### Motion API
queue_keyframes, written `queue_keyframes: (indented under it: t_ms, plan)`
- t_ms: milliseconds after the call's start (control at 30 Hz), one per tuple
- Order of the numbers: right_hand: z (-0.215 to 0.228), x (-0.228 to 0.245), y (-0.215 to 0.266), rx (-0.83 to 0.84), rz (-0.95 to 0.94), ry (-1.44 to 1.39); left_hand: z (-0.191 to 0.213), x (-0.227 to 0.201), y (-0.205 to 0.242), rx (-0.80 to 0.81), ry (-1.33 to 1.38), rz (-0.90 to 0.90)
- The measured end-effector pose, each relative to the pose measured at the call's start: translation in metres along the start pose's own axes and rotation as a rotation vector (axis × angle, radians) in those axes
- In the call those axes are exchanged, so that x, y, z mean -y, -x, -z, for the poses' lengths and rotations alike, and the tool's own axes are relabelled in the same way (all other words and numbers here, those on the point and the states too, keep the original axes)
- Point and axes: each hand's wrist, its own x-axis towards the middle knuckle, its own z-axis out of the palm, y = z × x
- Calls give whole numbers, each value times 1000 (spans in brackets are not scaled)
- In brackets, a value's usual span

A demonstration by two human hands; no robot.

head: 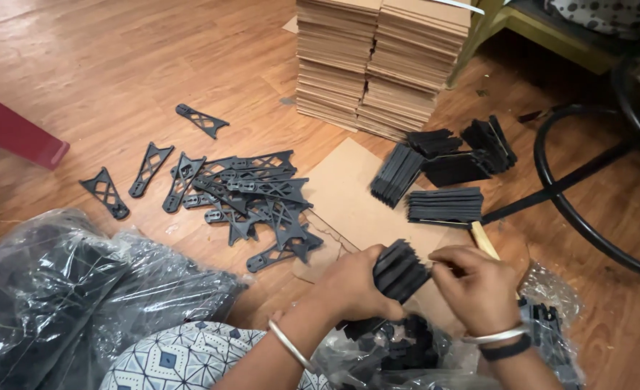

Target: Sorting and stacking black plastic frame components on the floor.

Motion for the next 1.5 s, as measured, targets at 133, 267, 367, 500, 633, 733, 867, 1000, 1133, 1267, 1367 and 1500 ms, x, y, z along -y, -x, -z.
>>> queue_keyframes:
  t_ms: [133, 267, 367, 500, 633, 733, 867, 1000, 1133, 1267, 1367, 1500]
  plan:
    - [0, 5, -3, 11, -149, -71, 4, 0, 5, 104, 84, 2]
    - [-1, -1, -5, 14, -305, -251, -6, 6, 2, 207, 89, -30]
    - [-4, 2, -1, -12, -289, -281, -10, 11, 0, 244, 173, -26]
    - [-11, 4, 1, -41, -221, -276, -12, 7, 3, 264, 221, 47]
    - [-18, -9, -8, -9, -284, -292, -4, -2, 14, 259, 95, 70]
    - [-27, -47, -9, 56, -389, -395, -7, -9, 22, 223, 38, -170]
    - [-39, -85, -12, 241, -584, -588, -5, -14, 23, 61, -49, -215]
    - [-46, -87, -6, 543, -960, -667, -22, 25, -9, -177, 745, -326]
    - [-39, -74, -8, 699, -1007, -689, -3, 36, -20, -206, 1043, -245]
    - [-32, -52, -7, 738, -995, -590, 10, 27, -15, -116, 899, 322]
    - [-34, -50, -5, 763, -985, -555, 8, 29, -17, -57, 910, 354]
    - [-40, -54, -6, 771, -992, -537, 12, 36, -22, 4, 1162, 395]
